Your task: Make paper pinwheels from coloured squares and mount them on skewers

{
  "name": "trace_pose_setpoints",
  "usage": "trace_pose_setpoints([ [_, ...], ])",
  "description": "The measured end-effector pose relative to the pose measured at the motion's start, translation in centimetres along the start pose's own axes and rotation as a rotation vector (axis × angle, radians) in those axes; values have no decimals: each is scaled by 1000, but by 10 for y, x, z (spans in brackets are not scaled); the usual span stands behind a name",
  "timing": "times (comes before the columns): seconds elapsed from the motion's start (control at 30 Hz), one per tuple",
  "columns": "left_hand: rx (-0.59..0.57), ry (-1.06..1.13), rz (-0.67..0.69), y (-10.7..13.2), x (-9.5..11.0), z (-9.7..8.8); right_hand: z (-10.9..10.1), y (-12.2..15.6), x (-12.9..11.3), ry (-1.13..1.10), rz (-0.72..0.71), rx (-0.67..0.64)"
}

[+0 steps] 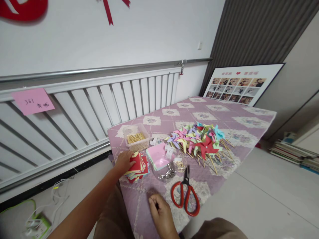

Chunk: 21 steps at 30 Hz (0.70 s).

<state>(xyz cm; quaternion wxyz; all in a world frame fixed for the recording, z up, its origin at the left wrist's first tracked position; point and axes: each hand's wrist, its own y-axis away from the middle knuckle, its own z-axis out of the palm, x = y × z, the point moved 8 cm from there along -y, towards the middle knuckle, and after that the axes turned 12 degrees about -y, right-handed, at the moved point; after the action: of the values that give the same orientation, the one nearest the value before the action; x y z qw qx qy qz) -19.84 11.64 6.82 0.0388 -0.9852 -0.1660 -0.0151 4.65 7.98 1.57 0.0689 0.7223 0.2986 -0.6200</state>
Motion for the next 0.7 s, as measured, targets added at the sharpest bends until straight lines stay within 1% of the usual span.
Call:
trace_pose_setpoints([
  [0.23,-9,38,38,-2,0,-11,0,0,1,-9,13,-12],
  [0.47,-39,158,89,-3,-5,-25,0,1,0,-22,8,-8],
  [0.57,-34,193,104,-5,-5,-26,0,1,1,-26,9,-2],
  [0.7,-38,236,82,-5,-6,-19,0,1,3,-38,8,-1],
])
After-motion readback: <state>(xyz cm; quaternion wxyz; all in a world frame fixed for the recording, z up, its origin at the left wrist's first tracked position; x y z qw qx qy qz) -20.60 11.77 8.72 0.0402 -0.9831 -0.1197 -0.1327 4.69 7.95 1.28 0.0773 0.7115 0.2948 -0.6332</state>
